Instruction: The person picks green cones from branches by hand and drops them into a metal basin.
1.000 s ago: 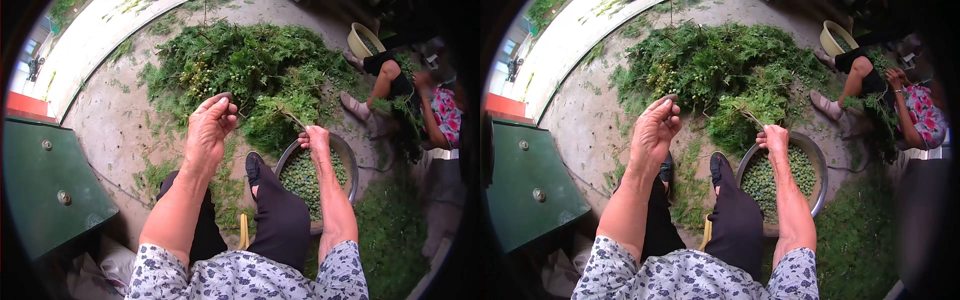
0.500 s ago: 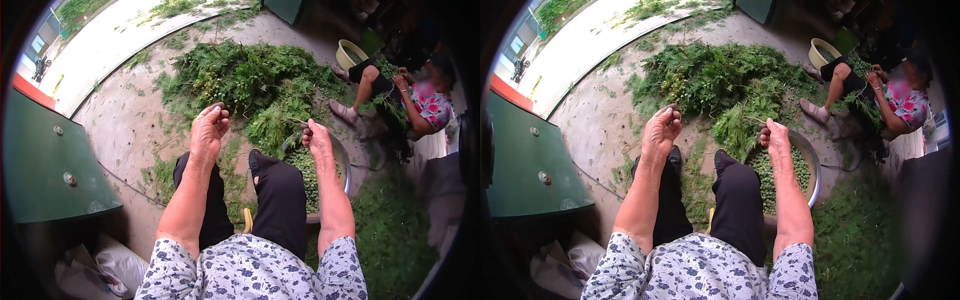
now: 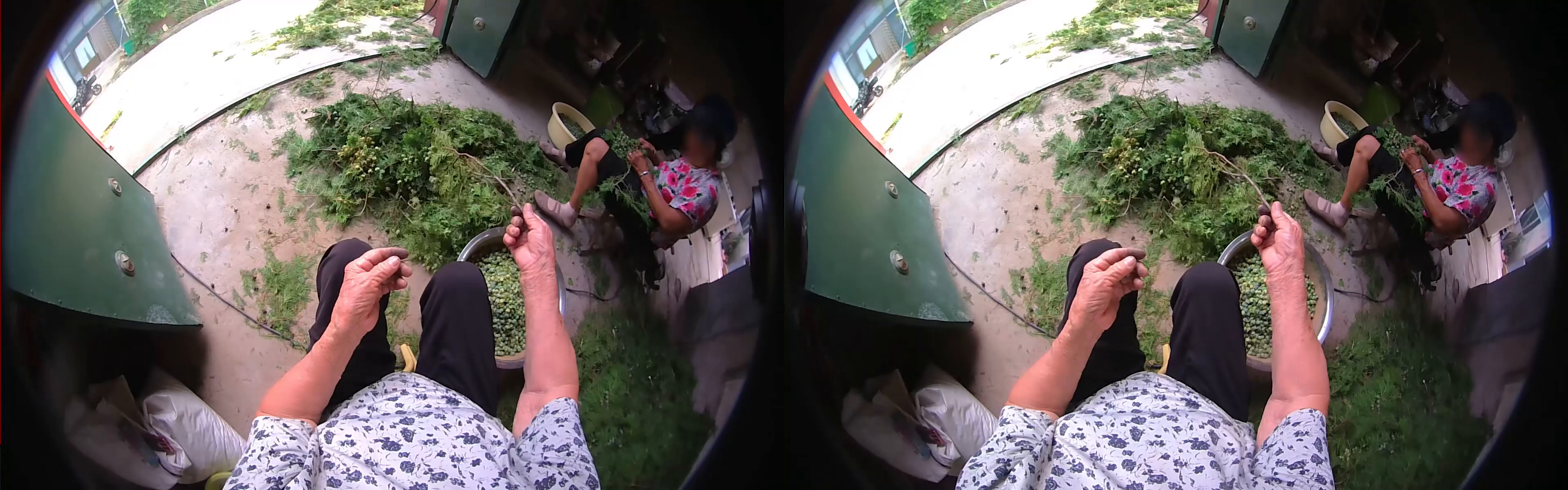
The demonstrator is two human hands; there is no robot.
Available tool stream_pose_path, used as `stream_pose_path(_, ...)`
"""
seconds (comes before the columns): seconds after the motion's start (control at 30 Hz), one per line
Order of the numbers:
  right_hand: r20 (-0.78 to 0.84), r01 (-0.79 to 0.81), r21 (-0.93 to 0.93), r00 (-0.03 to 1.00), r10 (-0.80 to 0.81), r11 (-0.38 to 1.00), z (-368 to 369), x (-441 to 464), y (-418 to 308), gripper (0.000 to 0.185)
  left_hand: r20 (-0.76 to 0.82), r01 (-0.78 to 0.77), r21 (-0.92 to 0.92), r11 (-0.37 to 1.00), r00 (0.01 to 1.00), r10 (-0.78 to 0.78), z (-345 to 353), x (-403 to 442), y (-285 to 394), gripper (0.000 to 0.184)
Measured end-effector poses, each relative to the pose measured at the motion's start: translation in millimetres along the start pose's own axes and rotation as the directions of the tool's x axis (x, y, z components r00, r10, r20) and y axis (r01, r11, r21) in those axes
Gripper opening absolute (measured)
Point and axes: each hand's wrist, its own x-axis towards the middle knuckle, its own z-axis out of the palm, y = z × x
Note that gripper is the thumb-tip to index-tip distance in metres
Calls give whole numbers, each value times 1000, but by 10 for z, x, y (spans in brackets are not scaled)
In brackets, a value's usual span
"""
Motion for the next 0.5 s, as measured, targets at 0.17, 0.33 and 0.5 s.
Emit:
stream_pose_path(0.17,227,-177,372,969,96,911,220,-514,135,26,11,-14,-8,1000,1000,14,160,54,-112,19)
stream_pose_path(0.33,388,-327,493,912,133,806,350,-916,292,27,14,3,58,998,1000,-4,291,107,-154,25)
stream_pose_path(0.5,465,-460,490,857,224,741,443,-1216,485,28,87,75,-73,995,994,-68,452,111,-333,33)
